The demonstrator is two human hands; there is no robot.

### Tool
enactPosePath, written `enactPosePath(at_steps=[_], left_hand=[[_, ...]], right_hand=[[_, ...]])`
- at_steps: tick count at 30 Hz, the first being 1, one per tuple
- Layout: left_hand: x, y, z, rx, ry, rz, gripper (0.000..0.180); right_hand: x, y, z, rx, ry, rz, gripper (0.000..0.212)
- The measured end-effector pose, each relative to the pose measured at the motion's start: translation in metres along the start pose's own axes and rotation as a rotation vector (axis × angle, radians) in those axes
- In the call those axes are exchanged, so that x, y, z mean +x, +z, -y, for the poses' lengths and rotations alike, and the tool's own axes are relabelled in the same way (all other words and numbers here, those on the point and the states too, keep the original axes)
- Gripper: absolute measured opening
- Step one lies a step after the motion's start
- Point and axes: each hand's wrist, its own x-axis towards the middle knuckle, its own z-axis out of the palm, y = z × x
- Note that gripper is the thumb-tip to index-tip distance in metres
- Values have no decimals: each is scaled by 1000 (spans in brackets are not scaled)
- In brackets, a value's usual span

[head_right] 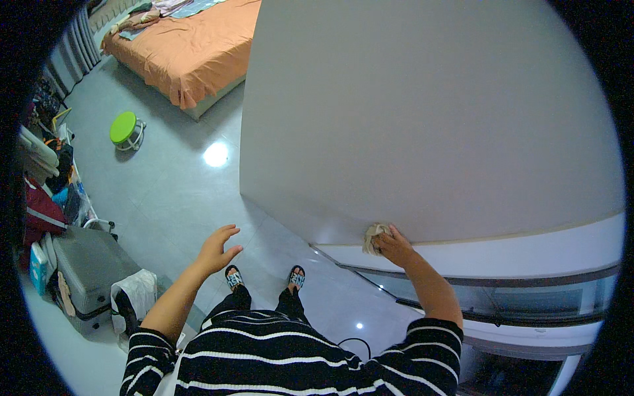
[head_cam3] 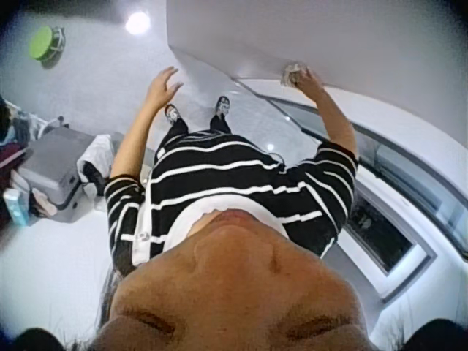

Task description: The person sits on the floor and wipes a white stand with a cloth, then stands to wipe a large white wardrobe and a glass door. The person also wipes a bedside table and a wall socket.

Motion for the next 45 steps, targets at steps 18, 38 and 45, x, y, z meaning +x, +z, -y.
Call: enactPosePath(at_steps=[18,38,45], left_hand=[[44,-36,-80,-266,224,-206,50],[230,-241,-205,-878,550,-390,54],[310,-261,-238,-203,955,-711,69]], right_hand=[[235,-271,-155,-188,560,-294,56],[112,-381,-180,120,760,-1383,34],[122,-370,-227,-108,987,-1515,31]])
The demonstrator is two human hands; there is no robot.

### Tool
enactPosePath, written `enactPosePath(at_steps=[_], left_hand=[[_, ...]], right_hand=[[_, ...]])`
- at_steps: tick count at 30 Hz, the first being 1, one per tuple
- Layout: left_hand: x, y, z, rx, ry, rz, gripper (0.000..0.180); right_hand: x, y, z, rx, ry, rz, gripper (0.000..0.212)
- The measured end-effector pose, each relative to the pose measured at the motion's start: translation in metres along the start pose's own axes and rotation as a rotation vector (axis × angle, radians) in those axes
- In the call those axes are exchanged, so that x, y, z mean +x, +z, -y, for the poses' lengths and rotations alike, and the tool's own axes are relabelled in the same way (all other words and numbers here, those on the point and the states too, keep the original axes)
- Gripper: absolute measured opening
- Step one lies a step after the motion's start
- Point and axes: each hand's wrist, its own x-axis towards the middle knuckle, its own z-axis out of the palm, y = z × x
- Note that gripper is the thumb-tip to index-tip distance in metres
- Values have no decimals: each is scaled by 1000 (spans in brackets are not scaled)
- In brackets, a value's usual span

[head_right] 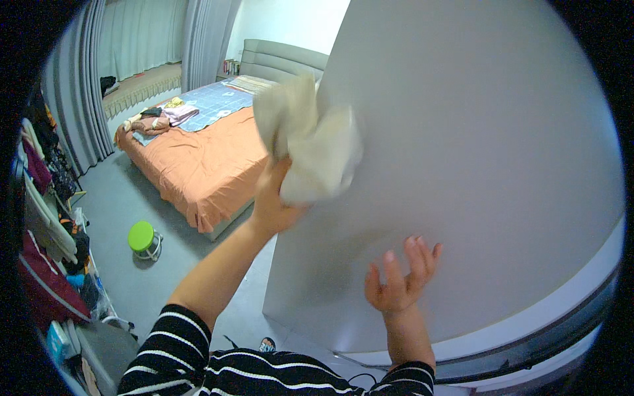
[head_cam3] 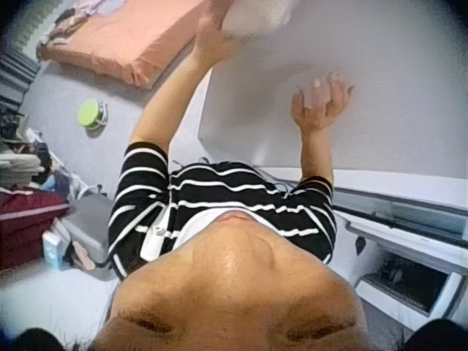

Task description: The person sits on the floor and wipes a white stand with a cloth, then stands to wipe a large white wardrobe and a glass door. The person also wipes a bedside table and a wall socket.

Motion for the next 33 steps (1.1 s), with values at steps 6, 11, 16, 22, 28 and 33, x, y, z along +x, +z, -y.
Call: enactPosePath(at_steps=[6,11,16,22,28,33], left_hand=[[-196,-24,105,-31,-476,426,80],[-96,-37,124,-477,-225,330,77],[115,-12,54,-882,-431,305,57],[112,24,101,-1037,-770,485,54],[-36,31,206,-820,-1255,660,62],[114,20,107,-1154,-622,461,69]], right_hand=[[-12,27,10,75,-139,7,26],[2,50,18,16,-129,26,29],[35,64,24,-168,-42,-6,40],[55,94,21,-279,65,-75,44],[38,109,26,-480,83,37,39],[36,104,27,-529,107,65,38]])
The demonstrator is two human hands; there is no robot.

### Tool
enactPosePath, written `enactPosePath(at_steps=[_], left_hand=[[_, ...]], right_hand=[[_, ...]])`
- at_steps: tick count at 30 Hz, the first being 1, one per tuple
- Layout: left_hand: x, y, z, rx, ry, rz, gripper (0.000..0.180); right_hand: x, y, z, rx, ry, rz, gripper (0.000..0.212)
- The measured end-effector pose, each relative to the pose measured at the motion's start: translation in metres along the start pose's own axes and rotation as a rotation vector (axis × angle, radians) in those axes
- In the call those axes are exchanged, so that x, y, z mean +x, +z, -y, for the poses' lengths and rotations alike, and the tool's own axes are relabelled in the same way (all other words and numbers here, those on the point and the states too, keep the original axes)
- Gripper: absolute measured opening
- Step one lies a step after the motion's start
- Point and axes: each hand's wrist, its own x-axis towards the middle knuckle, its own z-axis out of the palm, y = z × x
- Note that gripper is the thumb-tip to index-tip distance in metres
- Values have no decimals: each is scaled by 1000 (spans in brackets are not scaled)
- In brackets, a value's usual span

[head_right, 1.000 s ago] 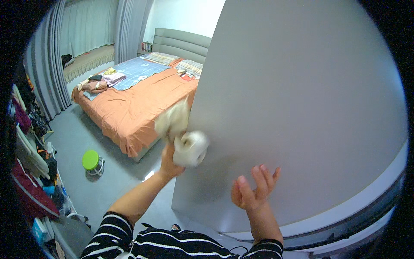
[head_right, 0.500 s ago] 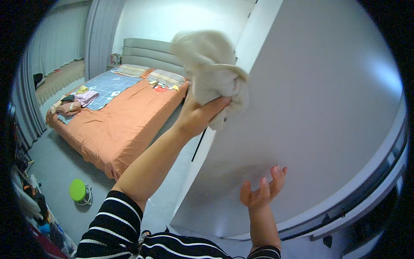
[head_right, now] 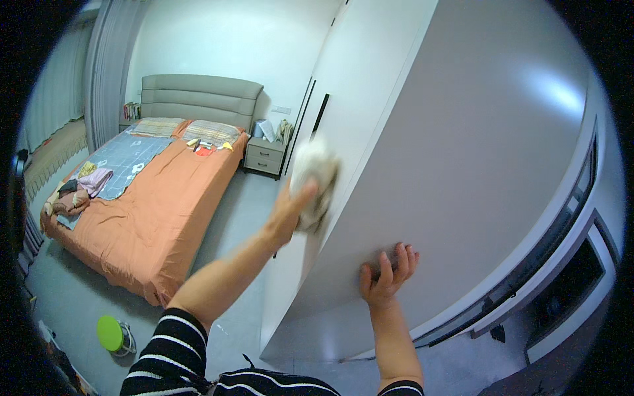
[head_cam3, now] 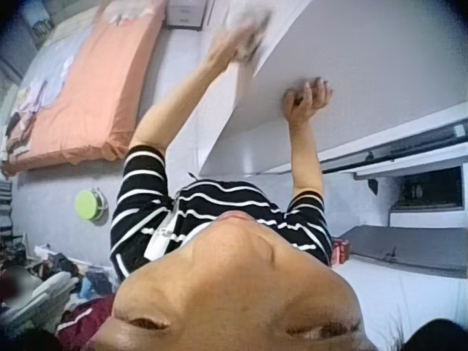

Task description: The person sits on the floor and wipes a white stand with a cloth, then stands to wipe a large white wardrobe and a glass door. The person also wipes a bedside table and a wall socket.

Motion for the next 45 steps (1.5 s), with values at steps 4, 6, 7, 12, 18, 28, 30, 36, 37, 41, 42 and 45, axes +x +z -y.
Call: enactPosePath(at_steps=[4,6,7,12,18,28,30,36,37,41,42,45], left_hand=[[46,60,-108,122,484,81,51],[65,70,-115,62,590,68,46],[77,68,-99,-114,466,73,43],[67,-31,76,129,55,-320,43],[-29,-140,247,-311,-660,-614,47],[142,93,-146,31,561,58,43],[160,84,-129,-18,519,-23,45],[109,-72,122,358,-204,-504,66],[69,-94,173,313,-377,-579,69],[-64,-102,241,211,-562,-707,60],[-65,-98,225,204,-505,-668,59],[-27,-43,94,179,-199,-368,43]], right_hand=[[-2,4,2,22,6,-19,35],[-2,5,5,31,5,-15,34],[-5,3,0,-3,2,-1,33],[-5,3,1,-39,0,-3,34],[-9,15,11,-2,-2,-6,35],[-12,1,1,-88,-45,62,41],[-11,3,3,-88,-46,63,41],[-14,14,9,-57,-4,30,40],[-13,13,9,-53,-7,28,40],[-16,10,3,-57,-12,30,40],[-16,11,4,-55,-14,26,40],[-16,14,8,-38,2,40,39]])
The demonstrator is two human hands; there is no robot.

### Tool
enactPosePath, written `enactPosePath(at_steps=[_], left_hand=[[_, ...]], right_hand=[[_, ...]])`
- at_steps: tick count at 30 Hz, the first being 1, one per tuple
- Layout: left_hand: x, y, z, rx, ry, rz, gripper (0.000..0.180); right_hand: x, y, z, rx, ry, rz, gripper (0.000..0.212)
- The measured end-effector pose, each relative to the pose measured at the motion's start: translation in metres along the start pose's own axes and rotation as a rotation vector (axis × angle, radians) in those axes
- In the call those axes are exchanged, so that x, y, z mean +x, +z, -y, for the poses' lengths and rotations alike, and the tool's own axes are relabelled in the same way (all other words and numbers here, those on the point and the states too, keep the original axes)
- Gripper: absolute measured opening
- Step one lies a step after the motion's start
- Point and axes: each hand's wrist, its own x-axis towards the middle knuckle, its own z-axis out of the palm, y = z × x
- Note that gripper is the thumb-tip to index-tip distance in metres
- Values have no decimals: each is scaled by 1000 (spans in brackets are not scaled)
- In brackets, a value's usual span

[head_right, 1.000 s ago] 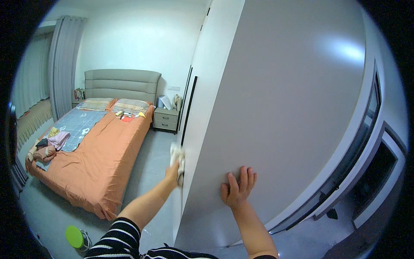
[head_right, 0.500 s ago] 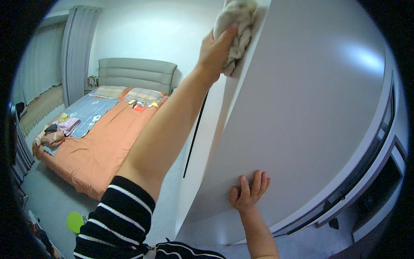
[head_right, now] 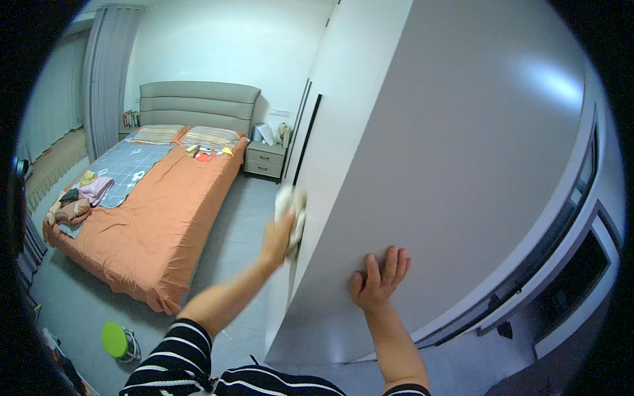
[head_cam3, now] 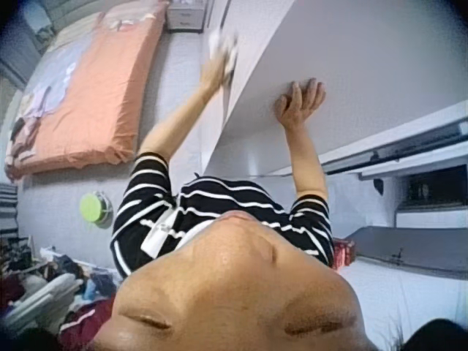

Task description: The person sits on the floor and wipes a white stand with a cloth, then stands to wipe a large white wardrobe and a glass door. The person also wipes a bedside table and a wall socket.

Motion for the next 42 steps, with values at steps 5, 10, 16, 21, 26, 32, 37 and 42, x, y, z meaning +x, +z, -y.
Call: enactPosePath(at_steps=[5,10,16,21,26,32,37,42], left_hand=[[-15,95,-249,-150,724,430,35],[-54,128,-235,714,1701,153,32],[-117,52,-69,1356,1662,601,19],[-76,104,-144,1207,1754,530,22],[-4,236,-359,1301,1722,-298,49],[-9,266,-304,1433,1795,-198,23],[-100,136,-67,1538,1985,889,27],[-117,38,-52,1449,1748,953,24]], right_hand=[[2,-7,-6,-22,-16,-4,39],[-11,-9,-7,6,23,30,39],[-84,-28,-28,238,-37,407,37],[-77,-78,-40,190,-124,44,25],[-28,-74,-41,144,-17,-109,21],[-47,-89,-28,203,-47,-170,30],[-32,-138,-15,166,-106,-279,39],[-24,-143,4,216,6,-249,44]])
